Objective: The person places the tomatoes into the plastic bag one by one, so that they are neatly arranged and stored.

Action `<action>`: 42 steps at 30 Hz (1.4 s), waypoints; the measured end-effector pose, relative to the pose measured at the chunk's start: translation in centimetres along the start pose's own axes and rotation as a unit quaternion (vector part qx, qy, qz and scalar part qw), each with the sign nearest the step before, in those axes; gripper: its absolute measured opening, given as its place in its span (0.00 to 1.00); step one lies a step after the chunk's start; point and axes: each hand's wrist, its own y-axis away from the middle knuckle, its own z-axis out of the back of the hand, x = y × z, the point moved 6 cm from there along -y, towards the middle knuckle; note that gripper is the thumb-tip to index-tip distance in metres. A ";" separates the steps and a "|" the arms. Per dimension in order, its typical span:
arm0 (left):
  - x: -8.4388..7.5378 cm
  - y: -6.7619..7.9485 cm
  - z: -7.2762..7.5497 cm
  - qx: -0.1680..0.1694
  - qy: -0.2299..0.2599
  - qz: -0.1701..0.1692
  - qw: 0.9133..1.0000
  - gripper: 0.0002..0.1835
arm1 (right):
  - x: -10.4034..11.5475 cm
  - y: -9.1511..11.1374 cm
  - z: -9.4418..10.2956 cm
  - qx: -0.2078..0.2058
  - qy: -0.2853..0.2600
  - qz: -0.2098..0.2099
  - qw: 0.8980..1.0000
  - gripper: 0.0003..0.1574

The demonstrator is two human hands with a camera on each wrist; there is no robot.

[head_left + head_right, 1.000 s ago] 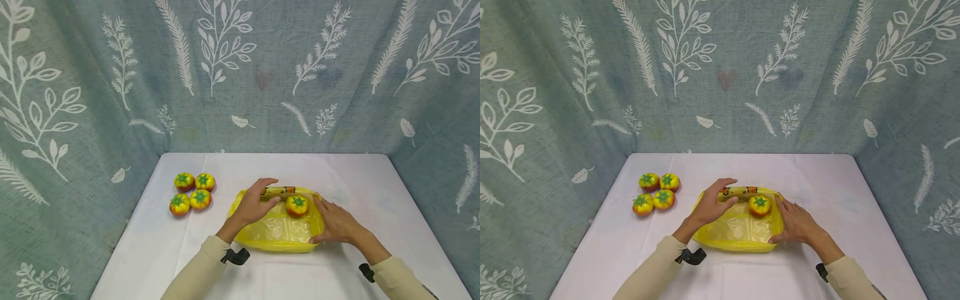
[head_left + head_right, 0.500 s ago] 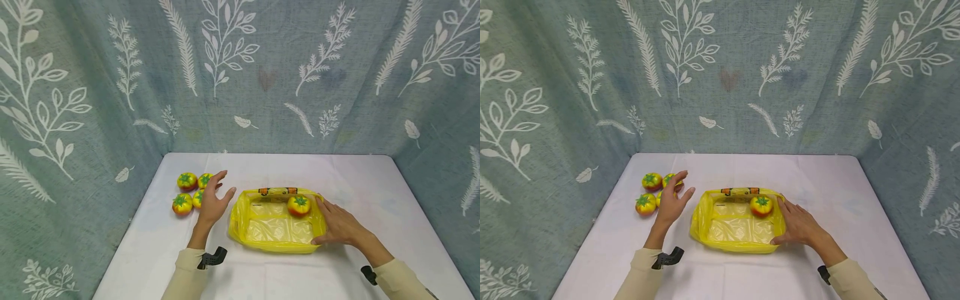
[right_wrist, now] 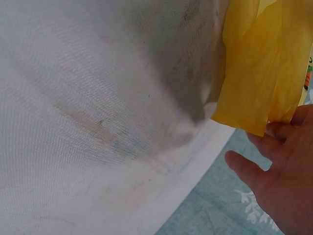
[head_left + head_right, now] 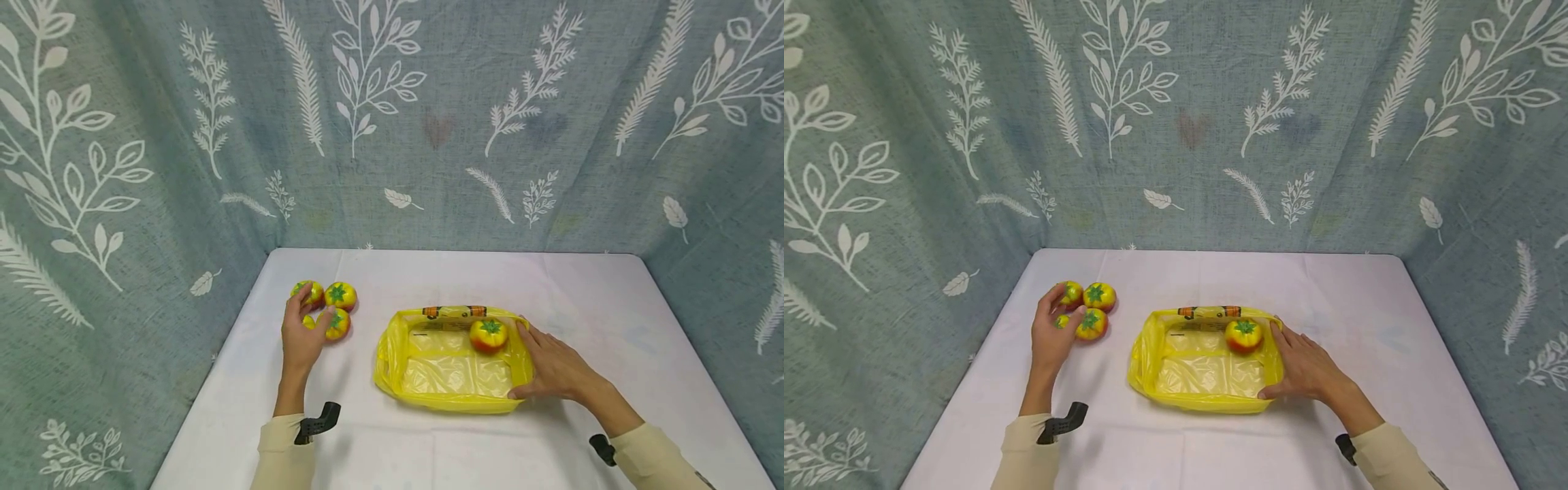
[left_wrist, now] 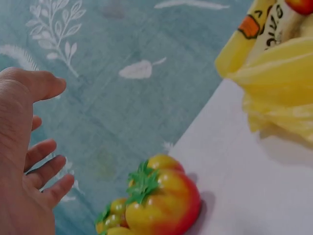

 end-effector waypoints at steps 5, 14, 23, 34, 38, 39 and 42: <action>3.6 -0.3 1.6 -0.034 -0.002 0.017 0.999 0.33 | 0.1 0.0 0.0 0.000 0.002 -0.002 1.000 0.87; 8.9 -0.4 4.6 -0.079 -0.025 0.065 0.994 0.36 | 0.2 0.0 0.1 0.002 -0.005 -0.007 1.000 0.87; 12.1 0.2 5.1 -0.082 -0.022 0.128 0.988 0.40 | 0.0 0.0 0.1 0.001 -0.004 -0.009 1.000 0.87; 14.4 0.6 4.5 -0.079 0.013 0.164 0.983 0.49 | 0.0 -0.1 -0.1 0.004 -0.016 -0.010 1.000 0.87; 14.9 0.9 4.1 -0.073 0.023 0.183 0.980 0.52 | -0.1 0.0 0.0 0.001 -0.012 -0.010 1.000 0.87; 15.0 0.9 4.0 -0.072 0.022 0.190 0.979 0.53 | -0.1 0.0 0.0 0.001 -0.012 -0.010 1.000 0.87; 15.5 1.1 3.7 -0.070 0.015 0.203 0.977 0.54 | -0.1 0.0 0.1 0.000 -0.014 -0.011 1.000 0.87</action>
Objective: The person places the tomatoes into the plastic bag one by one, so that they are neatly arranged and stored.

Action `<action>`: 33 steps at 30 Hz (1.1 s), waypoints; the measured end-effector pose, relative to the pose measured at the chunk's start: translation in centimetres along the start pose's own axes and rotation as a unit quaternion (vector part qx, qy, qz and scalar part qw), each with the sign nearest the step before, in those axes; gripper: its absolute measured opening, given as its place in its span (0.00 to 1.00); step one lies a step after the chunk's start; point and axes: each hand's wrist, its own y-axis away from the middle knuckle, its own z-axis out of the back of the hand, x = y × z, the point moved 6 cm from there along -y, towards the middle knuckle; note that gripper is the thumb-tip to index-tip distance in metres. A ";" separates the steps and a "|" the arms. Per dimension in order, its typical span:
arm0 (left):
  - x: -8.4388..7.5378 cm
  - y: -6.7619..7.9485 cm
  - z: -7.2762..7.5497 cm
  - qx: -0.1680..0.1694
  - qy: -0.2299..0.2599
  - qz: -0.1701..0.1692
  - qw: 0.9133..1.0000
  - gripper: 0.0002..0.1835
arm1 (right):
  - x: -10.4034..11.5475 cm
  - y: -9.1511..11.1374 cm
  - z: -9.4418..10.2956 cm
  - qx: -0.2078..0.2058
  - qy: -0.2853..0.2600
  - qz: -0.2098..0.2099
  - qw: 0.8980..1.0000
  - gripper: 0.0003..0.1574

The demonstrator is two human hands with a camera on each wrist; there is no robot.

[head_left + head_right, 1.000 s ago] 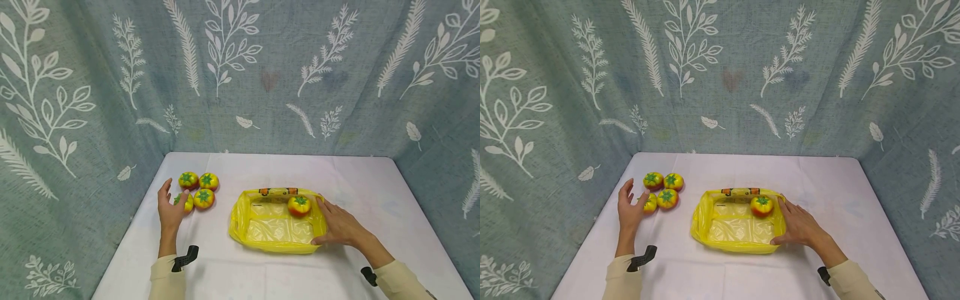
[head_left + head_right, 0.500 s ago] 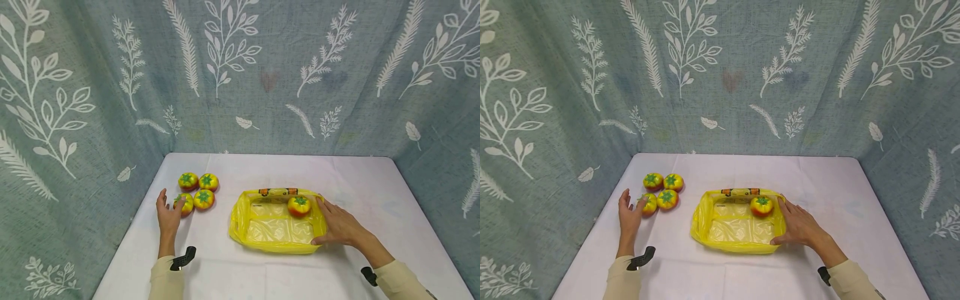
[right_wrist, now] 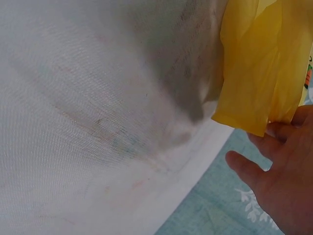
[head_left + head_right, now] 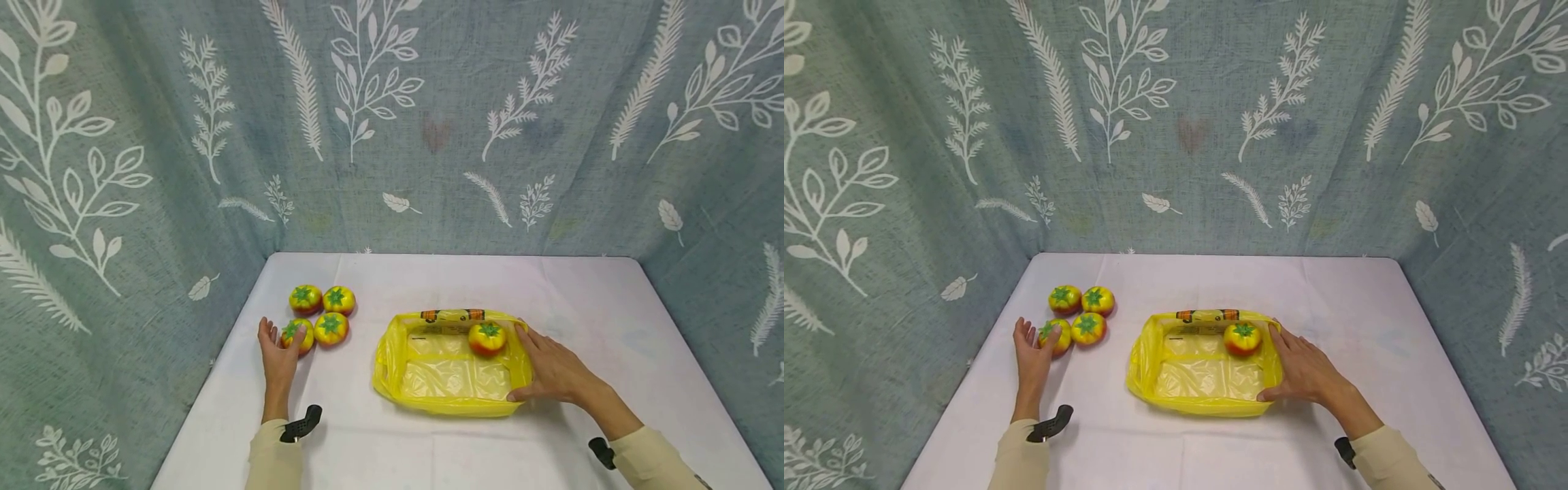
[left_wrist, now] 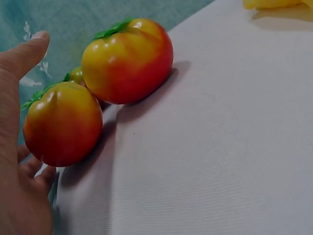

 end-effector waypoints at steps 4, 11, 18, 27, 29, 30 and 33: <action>0.5 -0.1 -0.2 -0.003 -0.008 0.007 1.000 0.54 | 0.1 0.0 0.1 -0.001 0.000 0.001 1.000 0.87; 0.6 -0.4 -0.5 0.006 -0.022 0.004 1.000 0.53 | 0.1 0.0 0.1 -0.004 0.003 0.003 1.000 0.86; 0.6 -0.5 -0.7 0.004 -0.041 -0.002 0.999 0.50 | 0.1 0.0 0.1 -0.003 0.003 0.002 1.000 0.86; 0.8 -0.4 -0.9 0.009 -0.045 -0.001 0.999 0.49 | 0.0 0.1 0.0 -0.001 0.003 -0.003 1.000 0.86; 0.8 -0.2 -0.8 0.012 -0.047 -0.002 0.999 0.49 | 0.0 0.0 0.0 -0.001 0.004 -0.002 1.000 0.86; 0.8 -0.1 -0.8 0.014 -0.050 -0.003 0.999 0.49 | 0.0 0.0 0.0 -0.001 0.005 -0.001 1.000 0.86; 0.8 0.2 -0.7 0.024 -0.060 -0.005 0.998 0.49 | 0.0 0.0 0.1 -0.005 0.010 0.002 1.000 0.86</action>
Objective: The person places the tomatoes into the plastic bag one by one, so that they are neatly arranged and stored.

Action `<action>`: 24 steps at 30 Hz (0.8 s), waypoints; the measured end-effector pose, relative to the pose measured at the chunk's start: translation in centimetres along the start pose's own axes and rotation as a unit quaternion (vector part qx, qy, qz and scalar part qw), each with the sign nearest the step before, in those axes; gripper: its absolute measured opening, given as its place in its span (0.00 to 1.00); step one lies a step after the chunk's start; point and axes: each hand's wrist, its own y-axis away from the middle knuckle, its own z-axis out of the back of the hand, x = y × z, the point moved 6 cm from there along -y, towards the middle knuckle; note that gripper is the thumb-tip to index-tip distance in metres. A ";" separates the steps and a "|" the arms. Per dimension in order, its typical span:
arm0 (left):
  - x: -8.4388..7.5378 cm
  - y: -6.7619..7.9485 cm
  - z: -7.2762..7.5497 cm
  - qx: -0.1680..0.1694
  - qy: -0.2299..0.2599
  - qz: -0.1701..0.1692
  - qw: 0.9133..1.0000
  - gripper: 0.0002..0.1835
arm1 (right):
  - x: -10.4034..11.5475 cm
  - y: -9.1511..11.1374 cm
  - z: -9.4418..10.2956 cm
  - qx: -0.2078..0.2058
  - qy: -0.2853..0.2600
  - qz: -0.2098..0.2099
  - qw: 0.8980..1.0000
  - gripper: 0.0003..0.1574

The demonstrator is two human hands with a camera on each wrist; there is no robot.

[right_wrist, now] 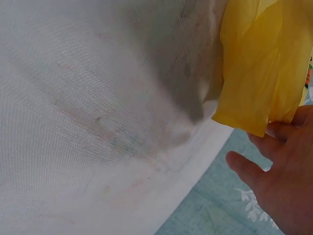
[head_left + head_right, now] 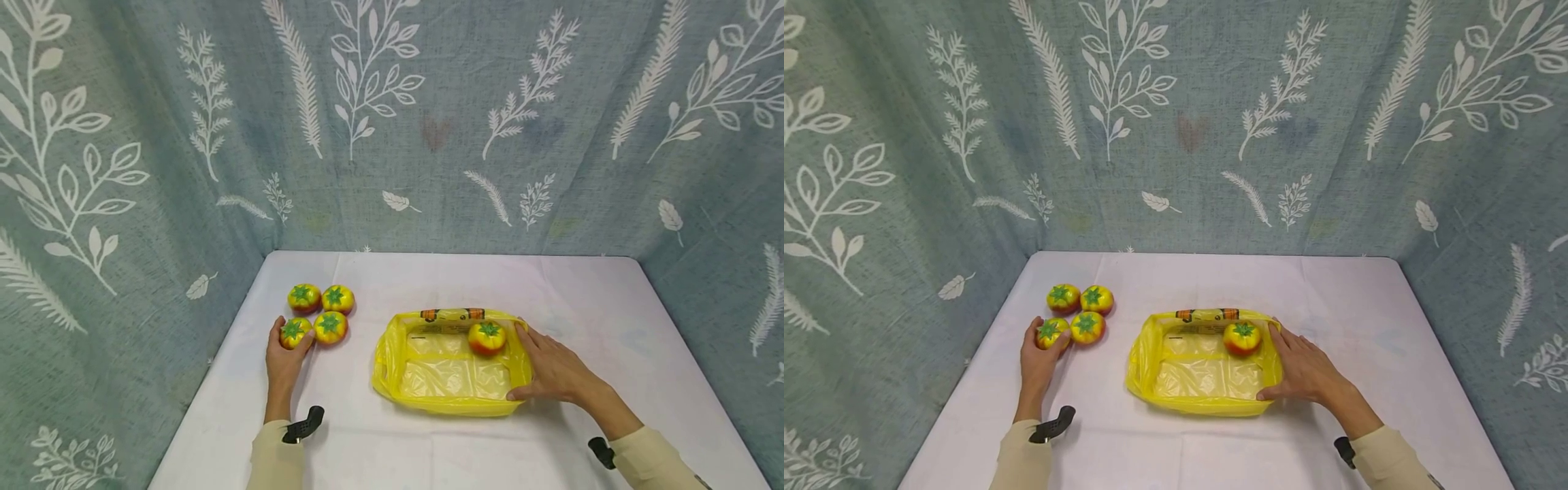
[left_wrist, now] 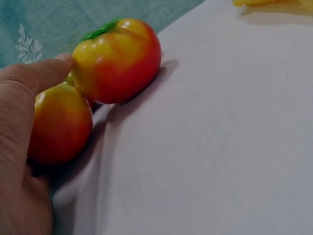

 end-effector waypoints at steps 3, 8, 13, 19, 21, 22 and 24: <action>0.0 0.1 -0.1 0.012 -0.014 0.001 1.000 0.50 | 0.0 0.0 0.1 -0.005 0.003 0.003 1.000 0.86; 0.2 0.2 -0.1 0.013 -0.026 0.000 1.000 0.47 | 0.1 0.0 0.0 -0.004 -0.002 0.002 1.000 0.86; 0.3 0.3 0.0 0.008 -0.024 -0.003 1.000 0.45 | 0.1 0.1 0.0 -0.003 -0.004 -0.001 1.000 0.86; 0.3 0.4 0.1 0.005 -0.020 -0.003 1.000 0.43 | 0.1 0.1 0.0 -0.004 -0.003 -0.002 1.000 0.86; 0.3 0.4 0.1 0.002 -0.022 -0.005 1.000 0.43 | 0.1 0.1 0.1 -0.005 -0.002 -0.002 1.000 0.86; 0.3 0.3 0.1 0.001 -0.021 -0.007 1.000 0.43 | 0.1 0.1 0.1 -0.006 -0.002 -0.001 1.000 0.86; 0.3 0.3 0.1 0.000 -0.020 -0.009 1.000 0.43 | 0.0 0.1 0.2 -0.007 -0.001 -0.001 1.000 0.86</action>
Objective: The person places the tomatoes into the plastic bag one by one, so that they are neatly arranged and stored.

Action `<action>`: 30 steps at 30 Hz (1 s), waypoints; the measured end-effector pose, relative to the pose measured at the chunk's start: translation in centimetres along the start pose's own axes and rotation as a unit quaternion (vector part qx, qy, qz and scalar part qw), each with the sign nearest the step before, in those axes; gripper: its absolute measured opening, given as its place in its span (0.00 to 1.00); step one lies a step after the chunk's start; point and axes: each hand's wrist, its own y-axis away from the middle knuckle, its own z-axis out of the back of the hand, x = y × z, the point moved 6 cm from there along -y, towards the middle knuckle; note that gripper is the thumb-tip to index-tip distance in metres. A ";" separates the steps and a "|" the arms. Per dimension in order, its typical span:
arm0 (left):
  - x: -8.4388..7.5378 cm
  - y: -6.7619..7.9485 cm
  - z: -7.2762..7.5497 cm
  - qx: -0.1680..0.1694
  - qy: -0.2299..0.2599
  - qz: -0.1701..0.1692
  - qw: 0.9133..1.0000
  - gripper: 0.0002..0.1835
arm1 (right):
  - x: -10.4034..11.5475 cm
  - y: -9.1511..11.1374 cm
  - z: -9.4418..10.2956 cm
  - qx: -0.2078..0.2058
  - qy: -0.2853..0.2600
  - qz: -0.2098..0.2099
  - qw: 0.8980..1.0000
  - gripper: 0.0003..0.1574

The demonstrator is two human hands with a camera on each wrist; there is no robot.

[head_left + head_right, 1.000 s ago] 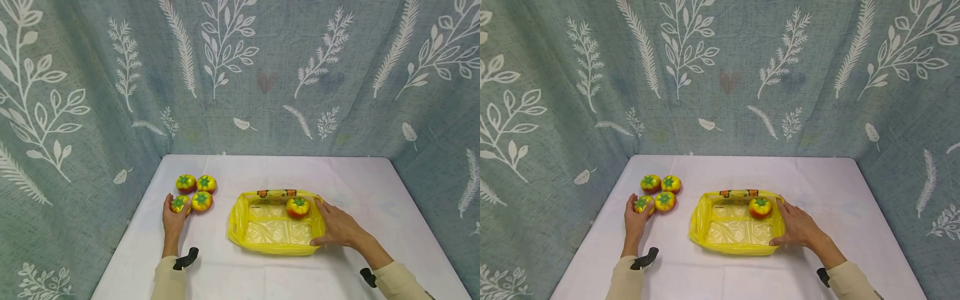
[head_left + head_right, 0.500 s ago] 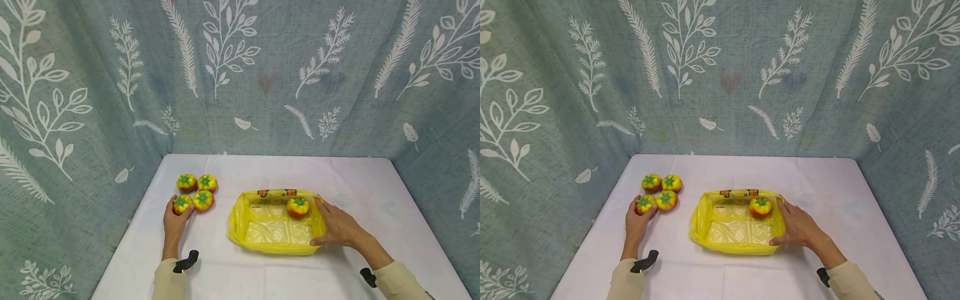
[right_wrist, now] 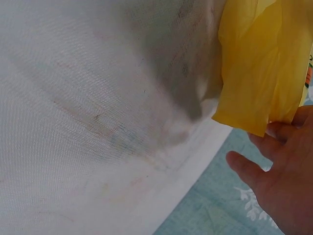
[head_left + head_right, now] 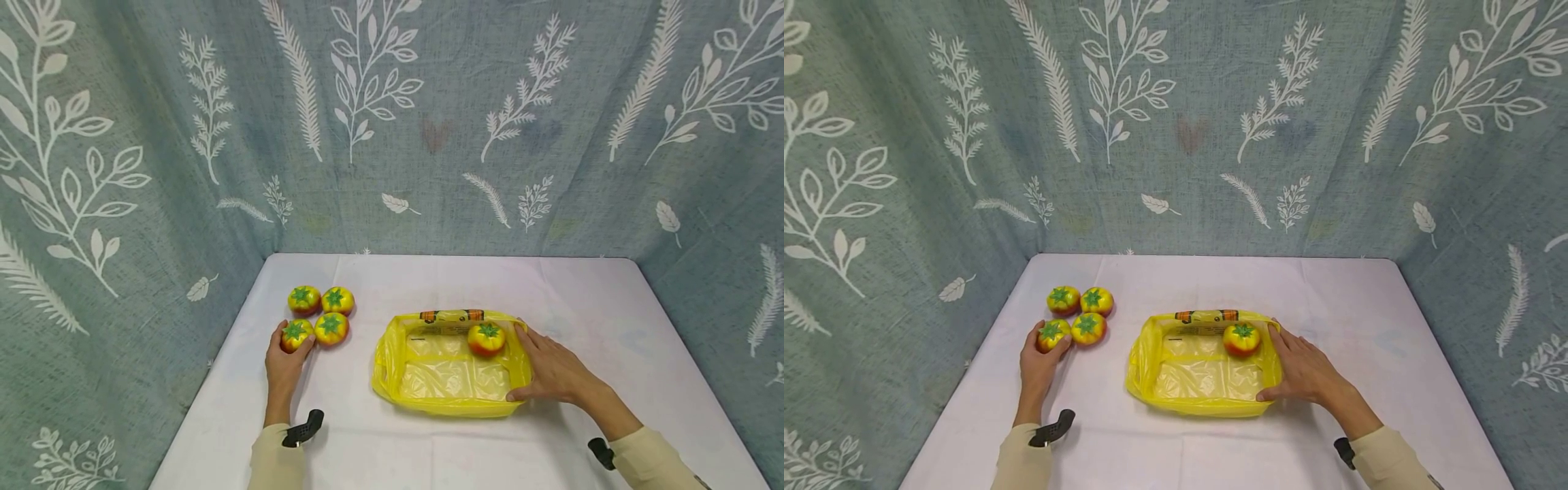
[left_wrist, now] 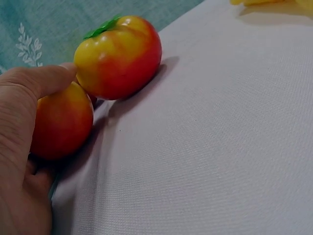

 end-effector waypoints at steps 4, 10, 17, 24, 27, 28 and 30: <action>0.1 0.1 0.3 -0.005 0.001 0.003 1.000 0.44 | 0.0 -0.1 0.0 0.001 0.002 0.001 1.000 0.86; -0.5 0.2 0.9 -0.024 0.003 0.004 1.000 0.43 | 0.1 -0.2 0.1 0.002 0.004 0.003 1.000 0.86; -1.8 -0.1 0.9 -0.023 0.020 -0.018 0.999 0.42 | 0.0 -0.1 0.0 0.004 0.002 0.001 1.000 0.86; -3.4 0.1 0.4 -0.007 0.031 -0.038 0.999 0.42 | 0.1 0.0 0.0 0.000 0.003 0.003 1.000 0.86; -4.7 0.3 0.1 -0.001 0.035 -0.055 0.998 0.42 | 0.2 0.0 0.1 -0.004 0.005 0.006 1.000 0.86; -5.2 0.4 -0.1 0.002 0.036 -0.060 0.998 0.42 | 0.2 0.0 0.1 -0.005 0.006 0.007 1.000 0.86; -6.2 0.7 -0.5 0.013 0.038 -0.071 0.997 0.41 | 0.2 0.0 0.1 -0.005 0.006 0.005 1.000 0.86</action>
